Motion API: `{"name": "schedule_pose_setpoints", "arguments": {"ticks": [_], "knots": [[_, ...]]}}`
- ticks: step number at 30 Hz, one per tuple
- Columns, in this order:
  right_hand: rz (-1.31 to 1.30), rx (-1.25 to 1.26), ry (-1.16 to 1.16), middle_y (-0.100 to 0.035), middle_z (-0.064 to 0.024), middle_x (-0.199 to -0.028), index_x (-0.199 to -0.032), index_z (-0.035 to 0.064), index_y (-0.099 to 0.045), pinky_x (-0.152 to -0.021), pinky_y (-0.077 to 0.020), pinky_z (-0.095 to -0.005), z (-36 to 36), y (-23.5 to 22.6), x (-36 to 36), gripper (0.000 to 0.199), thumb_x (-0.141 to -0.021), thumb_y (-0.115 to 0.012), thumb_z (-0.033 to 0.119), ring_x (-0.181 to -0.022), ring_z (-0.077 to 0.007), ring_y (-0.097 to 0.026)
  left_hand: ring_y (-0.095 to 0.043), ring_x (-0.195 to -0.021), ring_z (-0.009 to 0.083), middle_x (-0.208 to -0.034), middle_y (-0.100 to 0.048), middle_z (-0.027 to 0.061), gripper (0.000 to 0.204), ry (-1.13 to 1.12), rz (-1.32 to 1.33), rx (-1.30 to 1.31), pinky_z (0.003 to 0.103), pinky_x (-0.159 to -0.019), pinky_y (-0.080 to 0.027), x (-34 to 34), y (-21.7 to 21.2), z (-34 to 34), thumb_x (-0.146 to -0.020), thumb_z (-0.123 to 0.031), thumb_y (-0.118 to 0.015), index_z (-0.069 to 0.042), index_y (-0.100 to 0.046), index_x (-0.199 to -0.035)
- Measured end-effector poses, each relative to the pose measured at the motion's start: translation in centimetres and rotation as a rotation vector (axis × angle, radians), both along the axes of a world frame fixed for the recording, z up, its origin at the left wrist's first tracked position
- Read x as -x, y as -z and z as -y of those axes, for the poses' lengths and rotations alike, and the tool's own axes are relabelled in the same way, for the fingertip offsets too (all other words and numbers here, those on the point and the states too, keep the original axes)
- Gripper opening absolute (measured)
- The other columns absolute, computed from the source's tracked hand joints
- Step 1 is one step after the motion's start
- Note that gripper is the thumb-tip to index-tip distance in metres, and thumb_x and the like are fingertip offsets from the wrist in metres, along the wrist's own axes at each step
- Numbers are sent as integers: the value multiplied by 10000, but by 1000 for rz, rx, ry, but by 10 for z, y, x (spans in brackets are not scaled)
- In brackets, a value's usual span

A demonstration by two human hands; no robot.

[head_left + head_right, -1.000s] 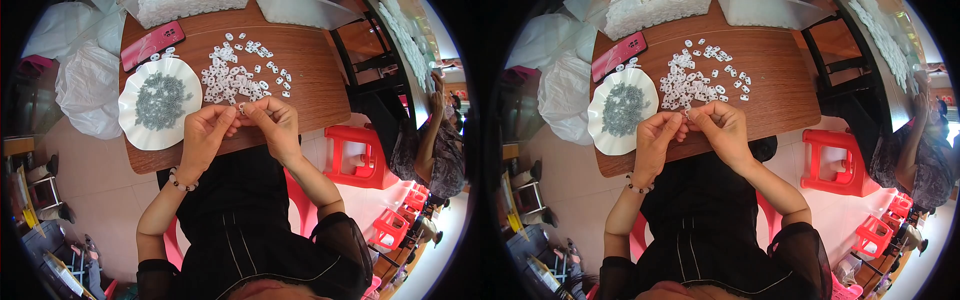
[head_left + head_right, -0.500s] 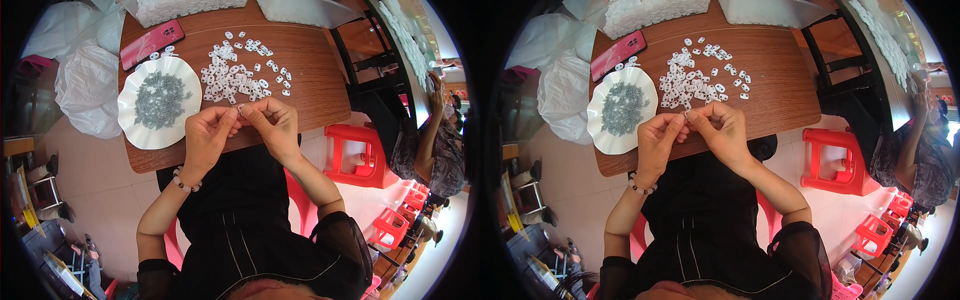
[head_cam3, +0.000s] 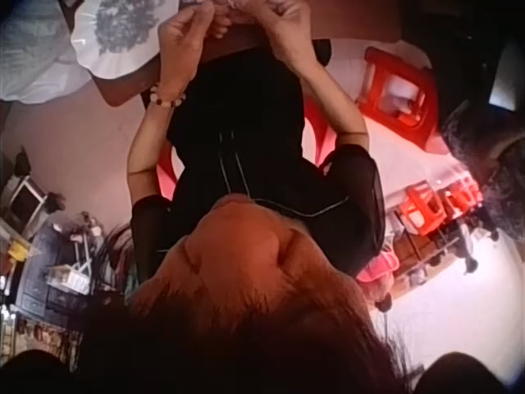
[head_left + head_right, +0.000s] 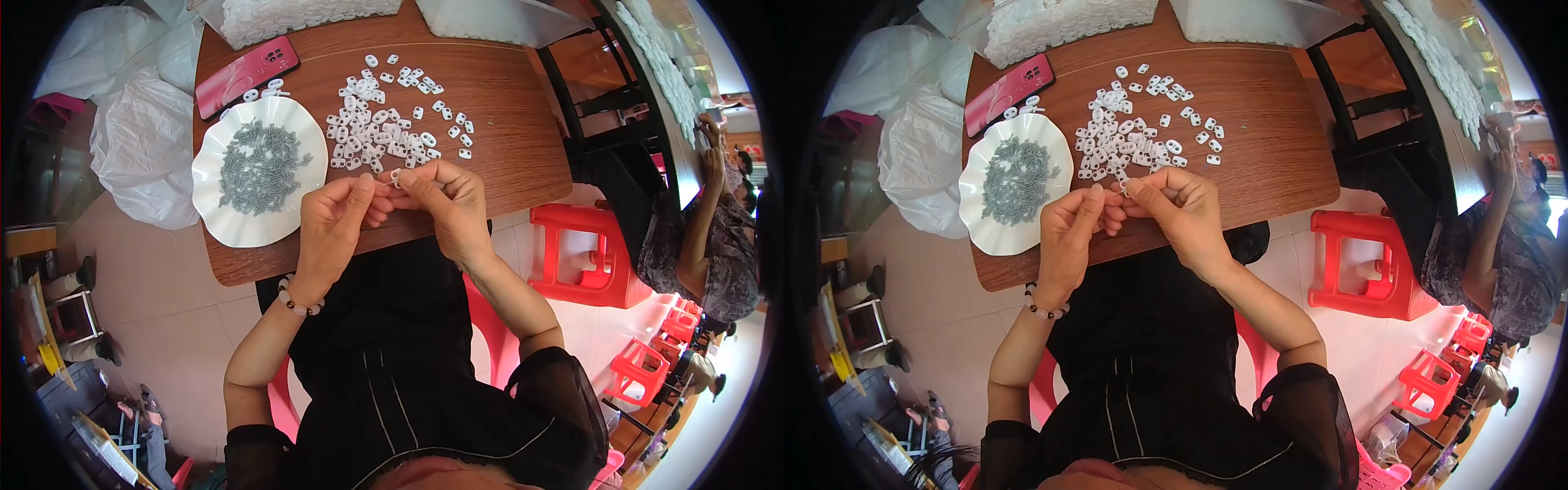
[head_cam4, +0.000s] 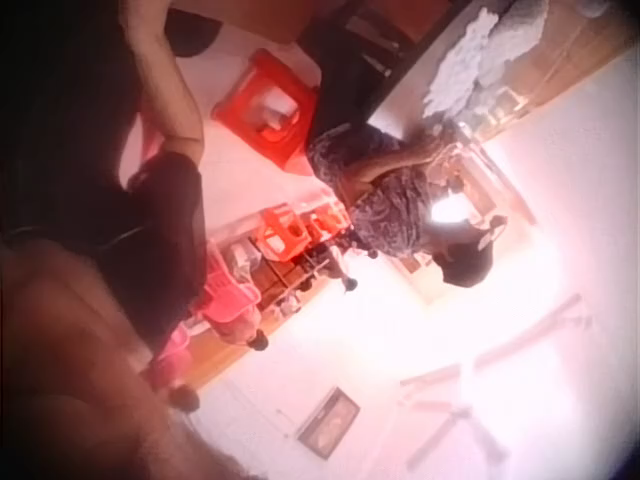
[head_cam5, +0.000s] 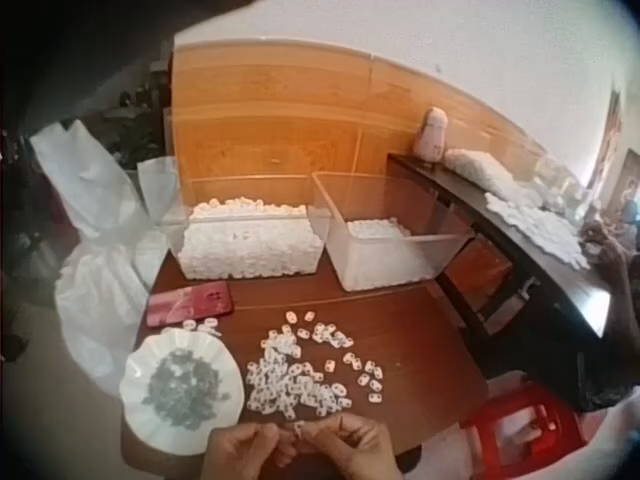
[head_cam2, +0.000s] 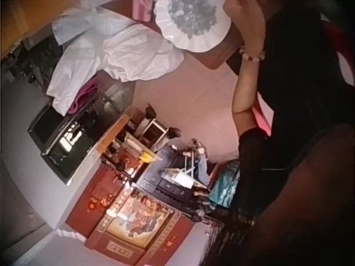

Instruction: Assembling small white plastic components and grey rings by hand at a workshop table.

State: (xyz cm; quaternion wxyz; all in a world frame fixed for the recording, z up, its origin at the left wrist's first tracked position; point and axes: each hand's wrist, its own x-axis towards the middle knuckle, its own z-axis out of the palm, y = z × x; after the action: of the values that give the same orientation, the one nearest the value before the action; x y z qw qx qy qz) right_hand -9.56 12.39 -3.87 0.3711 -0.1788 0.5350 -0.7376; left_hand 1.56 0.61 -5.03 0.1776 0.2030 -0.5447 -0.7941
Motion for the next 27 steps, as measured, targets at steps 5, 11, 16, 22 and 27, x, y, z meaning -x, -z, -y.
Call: {"name": "schedule_pose_setpoints", "arguments": {"ticks": [5,11,16,22,27], "knots": [[-34,-30,-3,-678,-188,-952,-878,-41,-632,-765,-559,-285,-4,-2,4,135,-914,-581,78,-807,-178,-678,-575,-665,65,-773,-658,51,270,-7,18,13,192,-616,-468,0,0,-1,-957,-219,-547,24,-663,-939],[-98,-37,-6,-687,-109,-917,-915,-30,-637,-729,-539,-242,-13,-7,11,141,-912,-603,107,-801,-131,-660,-556,-678,51,-795,-646,37,177,-36,40,110,191,-618,-456,1,-7,6,-926,-129,-559,20,-647,-965],[-108,-4,100,-673,-190,-959,-888,-19,-615,-739,-551,-275,-30,-8,32,143,-924,-567,111,-792,-153,-660,-578,-707,92,-842,-632,56,149,-43,142,495,219,-624,-461,14,-18,10,-867,-73,-593,17,-630,-981],[-76,9,185,-677,-171,-937,-886,-28,-619,-740,-543,-270,-45,-10,42,129,-918,-580,91,-799,-147,-652,-555,-861,279,-948,-533,126,226,20,189,1214,355,-738,-470,35,-22,5,-786,-77,-646,-15,-611,-1001],[-123,37,232,-679,-177,-935,-882,-25,-623,-716,-533,-259,-54,-10,50,133,-914,-581,97,-764,-128,-641,-537,-882,304,-928,-517,134,227,108,239,1173,390,-757,-453,53,-12,0,-791,-111,-661,-15,-606,-988]]}}
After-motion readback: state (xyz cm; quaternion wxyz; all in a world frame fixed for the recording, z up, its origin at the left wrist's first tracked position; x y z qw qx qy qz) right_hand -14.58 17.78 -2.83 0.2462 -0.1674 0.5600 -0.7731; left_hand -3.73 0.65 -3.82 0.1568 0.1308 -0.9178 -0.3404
